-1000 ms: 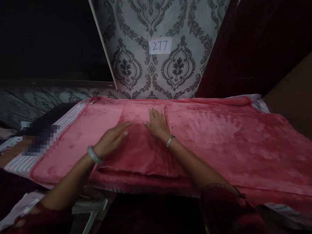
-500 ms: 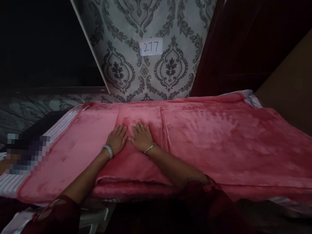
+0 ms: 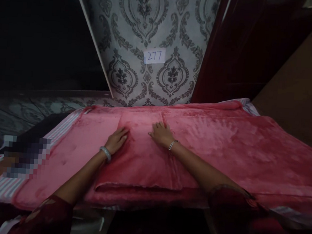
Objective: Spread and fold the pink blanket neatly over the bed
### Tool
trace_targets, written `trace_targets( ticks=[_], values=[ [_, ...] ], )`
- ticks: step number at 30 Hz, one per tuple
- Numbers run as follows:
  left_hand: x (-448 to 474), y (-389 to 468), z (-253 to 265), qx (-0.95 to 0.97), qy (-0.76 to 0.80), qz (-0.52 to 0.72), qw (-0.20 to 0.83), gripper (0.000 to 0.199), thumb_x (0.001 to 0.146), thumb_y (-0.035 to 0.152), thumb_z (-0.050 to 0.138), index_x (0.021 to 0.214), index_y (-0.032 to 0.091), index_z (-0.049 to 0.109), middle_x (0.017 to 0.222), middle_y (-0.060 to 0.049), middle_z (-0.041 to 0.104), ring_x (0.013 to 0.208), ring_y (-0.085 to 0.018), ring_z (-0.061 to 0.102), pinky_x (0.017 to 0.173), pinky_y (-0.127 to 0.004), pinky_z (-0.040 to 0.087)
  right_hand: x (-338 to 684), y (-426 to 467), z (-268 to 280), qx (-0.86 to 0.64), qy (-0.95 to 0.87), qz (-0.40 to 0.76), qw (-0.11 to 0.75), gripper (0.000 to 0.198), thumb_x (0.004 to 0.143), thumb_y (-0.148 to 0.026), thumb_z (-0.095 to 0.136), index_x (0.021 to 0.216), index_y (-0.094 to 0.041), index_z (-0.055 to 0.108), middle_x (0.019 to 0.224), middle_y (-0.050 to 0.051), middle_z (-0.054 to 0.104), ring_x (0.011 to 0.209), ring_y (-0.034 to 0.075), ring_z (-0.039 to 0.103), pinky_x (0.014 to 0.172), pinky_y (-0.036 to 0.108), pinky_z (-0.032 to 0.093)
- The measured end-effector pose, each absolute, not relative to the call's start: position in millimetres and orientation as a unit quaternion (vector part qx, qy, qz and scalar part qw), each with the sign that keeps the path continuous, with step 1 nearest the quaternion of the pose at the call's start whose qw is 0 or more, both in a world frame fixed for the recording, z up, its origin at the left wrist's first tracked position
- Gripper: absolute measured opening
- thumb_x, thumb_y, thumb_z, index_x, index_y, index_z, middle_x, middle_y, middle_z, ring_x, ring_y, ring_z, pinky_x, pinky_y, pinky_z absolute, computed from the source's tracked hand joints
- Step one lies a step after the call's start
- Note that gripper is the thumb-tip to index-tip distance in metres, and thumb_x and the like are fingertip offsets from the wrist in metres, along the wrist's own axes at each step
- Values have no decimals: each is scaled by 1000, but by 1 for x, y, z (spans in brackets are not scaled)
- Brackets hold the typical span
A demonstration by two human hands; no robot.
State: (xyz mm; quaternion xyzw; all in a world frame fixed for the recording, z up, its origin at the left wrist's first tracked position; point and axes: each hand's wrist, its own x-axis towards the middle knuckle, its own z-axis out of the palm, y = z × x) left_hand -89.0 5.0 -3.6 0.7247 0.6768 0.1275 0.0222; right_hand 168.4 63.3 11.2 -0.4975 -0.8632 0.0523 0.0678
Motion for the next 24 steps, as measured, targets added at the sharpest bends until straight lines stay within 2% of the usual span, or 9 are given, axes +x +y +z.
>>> trace_targets(
  ticks=[3, 6, 8, 11, 16, 20, 24],
  values=[
    [-96, 33, 15, 699, 690, 188, -9, 48, 101, 24, 34, 140, 19, 63, 150, -11, 59, 144, -24, 50, 121, -44, 40, 125, 79, 35, -470, -876, 50, 100, 58, 105, -33, 35, 159, -11, 38, 166, 18, 33, 154, 30, 27, 124, 56, 21],
    [-88, 61, 23, 678, 721, 141, -22, 54, 99, 24, 38, 151, 20, 51, 160, -12, 48, 153, -27, 37, 123, -54, 34, 77, 90, 41, -454, -882, 57, 116, 61, 102, -25, 34, 162, -12, 32, 169, 12, 27, 156, 27, 23, 125, 54, 18],
    [-79, 71, 18, 683, 727, 76, -9, 58, 99, 25, 37, 156, 18, 43, 166, -13, 38, 156, -28, 29, 123, -58, 31, 57, 97, 31, -451, -884, 60, 108, 60, 102, -22, 33, 161, -14, 34, 169, 10, 28, 156, 25, 22, 125, 55, 18],
    [-72, 76, 2, 701, 713, 9, 3, 60, 101, 29, 32, 159, 16, 38, 169, -14, 30, 158, -27, 24, 123, -58, 31, 52, 108, 5, -459, -881, 66, 95, 57, 104, -28, 32, 159, -17, 39, 168, 8, 30, 156, 26, 23, 125, 57, 18],
    [-78, 78, -12, 713, 701, 2, -8, 61, 102, 32, 30, 160, 16, 37, 170, -13, 29, 158, -28, 23, 123, -56, 32, 90, 132, -20, -530, -840, 61, 100, 64, 106, -48, 34, 161, -15, 37, 169, 12, 26, 156, 30, 21, 125, 59, 14],
    [-81, 81, -11, 719, 695, 13, -11, 61, 102, 33, 29, 159, 14, 38, 169, -15, 30, 158, -29, 24, 121, -56, 35, 127, 147, -20, -589, -801, 44, 96, 66, 106, -50, 35, 159, -11, 38, 166, 18, 31, 155, 29, 24, 124, 57, 13],
    [-78, 81, -8, 718, 696, 7, -1, 62, 102, 32, 28, 160, 12, 35, 170, -15, 28, 158, -28, 22, 122, -56, 33, 141, 146, -16, -627, -773, 52, 81, 68, 106, -50, 33, 160, -9, 33, 168, 19, 27, 157, 28, 19, 123, 58, 18]
  ],
)
